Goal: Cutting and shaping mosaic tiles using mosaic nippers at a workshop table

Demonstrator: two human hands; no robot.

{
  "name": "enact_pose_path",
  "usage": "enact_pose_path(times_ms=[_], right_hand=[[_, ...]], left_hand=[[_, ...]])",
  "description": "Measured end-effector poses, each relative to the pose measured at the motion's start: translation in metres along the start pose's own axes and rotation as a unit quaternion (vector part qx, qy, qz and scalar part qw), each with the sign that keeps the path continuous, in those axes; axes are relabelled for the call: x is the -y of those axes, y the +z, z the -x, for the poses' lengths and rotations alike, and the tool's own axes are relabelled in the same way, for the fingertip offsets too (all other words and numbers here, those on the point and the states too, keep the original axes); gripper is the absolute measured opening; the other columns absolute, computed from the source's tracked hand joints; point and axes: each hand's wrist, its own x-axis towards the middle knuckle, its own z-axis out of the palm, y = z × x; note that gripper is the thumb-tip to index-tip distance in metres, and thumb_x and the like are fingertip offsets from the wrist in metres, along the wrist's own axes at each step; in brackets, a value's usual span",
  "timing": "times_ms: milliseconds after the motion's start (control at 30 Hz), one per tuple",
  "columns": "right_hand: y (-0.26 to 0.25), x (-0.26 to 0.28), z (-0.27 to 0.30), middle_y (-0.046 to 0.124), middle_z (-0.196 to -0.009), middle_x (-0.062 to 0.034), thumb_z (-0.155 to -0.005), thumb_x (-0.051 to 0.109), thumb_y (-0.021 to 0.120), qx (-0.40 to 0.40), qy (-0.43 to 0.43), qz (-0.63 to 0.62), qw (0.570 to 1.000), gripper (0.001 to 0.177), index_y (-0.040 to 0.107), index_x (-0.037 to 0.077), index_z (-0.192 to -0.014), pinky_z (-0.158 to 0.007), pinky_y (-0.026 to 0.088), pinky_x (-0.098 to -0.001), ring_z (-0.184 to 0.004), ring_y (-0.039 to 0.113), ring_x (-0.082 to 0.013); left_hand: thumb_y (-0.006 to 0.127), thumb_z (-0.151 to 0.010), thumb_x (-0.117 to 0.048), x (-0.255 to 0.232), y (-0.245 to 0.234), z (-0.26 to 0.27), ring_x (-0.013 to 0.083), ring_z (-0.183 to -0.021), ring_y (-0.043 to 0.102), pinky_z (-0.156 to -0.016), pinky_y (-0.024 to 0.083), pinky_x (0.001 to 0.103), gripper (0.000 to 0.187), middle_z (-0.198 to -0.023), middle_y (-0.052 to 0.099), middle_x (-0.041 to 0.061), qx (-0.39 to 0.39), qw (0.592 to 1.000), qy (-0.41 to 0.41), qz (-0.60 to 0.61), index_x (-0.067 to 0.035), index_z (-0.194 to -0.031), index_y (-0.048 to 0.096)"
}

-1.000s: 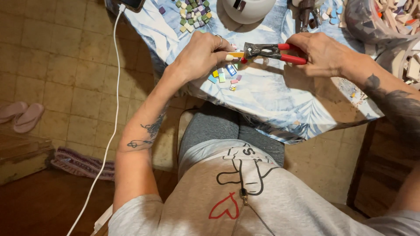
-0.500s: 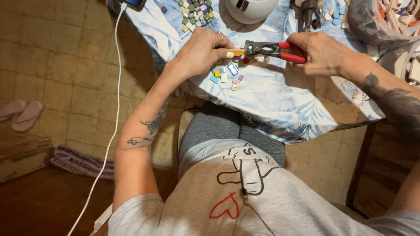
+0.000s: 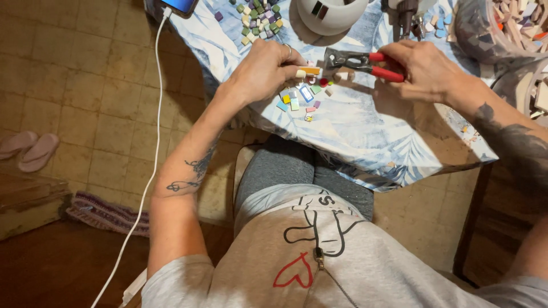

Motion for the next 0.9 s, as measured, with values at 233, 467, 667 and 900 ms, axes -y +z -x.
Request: enact_pose_path(times_ms=[233, 467, 667, 900], right_hand=[[-0.001, 0.002, 0.000, 0.053, -0.093, -0.0227, -0.060, 0.016, 0.050, 0.025, -0.008, 0.009, 1.000, 0.067, 0.042, -0.005, -0.123, -0.068, 0.045, -0.0408, -0.072, 0.056, -0.0330], [0.000, 0.002, 0.000, 0.055, -0.100, -0.0249, -0.059, 0.011, 0.053, 0.028, -0.027, 0.007, 0.999, 0.067, 0.041, -0.004, -0.124, -0.073, 0.044, -0.0402, -0.088, 0.053, -0.0321], [0.001, 0.001, -0.002, 0.052, -0.106, -0.0278, -0.059, 0.012, 0.053, 0.033, -0.032, 0.010, 0.999, 0.071, 0.038, -0.007, -0.126, -0.079, 0.044, -0.0405, -0.096, 0.052, -0.0331], [0.002, 0.001, -0.003, 0.054, -0.105, -0.0251, -0.063, 0.015, 0.055, 0.035, -0.032, 0.019, 0.999, 0.067, 0.041, -0.006, -0.124, -0.080, 0.043, -0.0391, -0.096, 0.052, -0.0318]], left_hand=[[0.058, -0.079, -0.011, 0.006, 0.008, -0.003, 0.0027, -0.051, 0.054, -0.047, 0.040, 0.022, 0.011, -0.059, 0.063, 0.000, -0.004, 0.999, 0.050, 0.020, -0.007, -0.081, 0.068], [0.058, -0.078, -0.011, 0.004, 0.010, -0.001, 0.0061, -0.050, 0.052, -0.046, 0.039, 0.025, 0.012, -0.059, 0.063, 0.001, -0.007, 0.999, 0.054, 0.003, -0.008, -0.083, 0.068], [0.057, -0.079, -0.009, -0.005, 0.007, 0.001, 0.0058, -0.046, 0.050, -0.043, 0.038, 0.023, 0.011, -0.055, 0.060, 0.000, 0.009, 0.999, 0.022, 0.032, -0.007, -0.081, 0.068], [0.058, -0.079, -0.010, -0.006, 0.007, 0.002, 0.0062, -0.048, 0.052, -0.046, 0.040, 0.022, 0.009, -0.057, 0.061, 0.001, 0.008, 0.999, 0.018, 0.044, -0.006, -0.078, 0.066]])
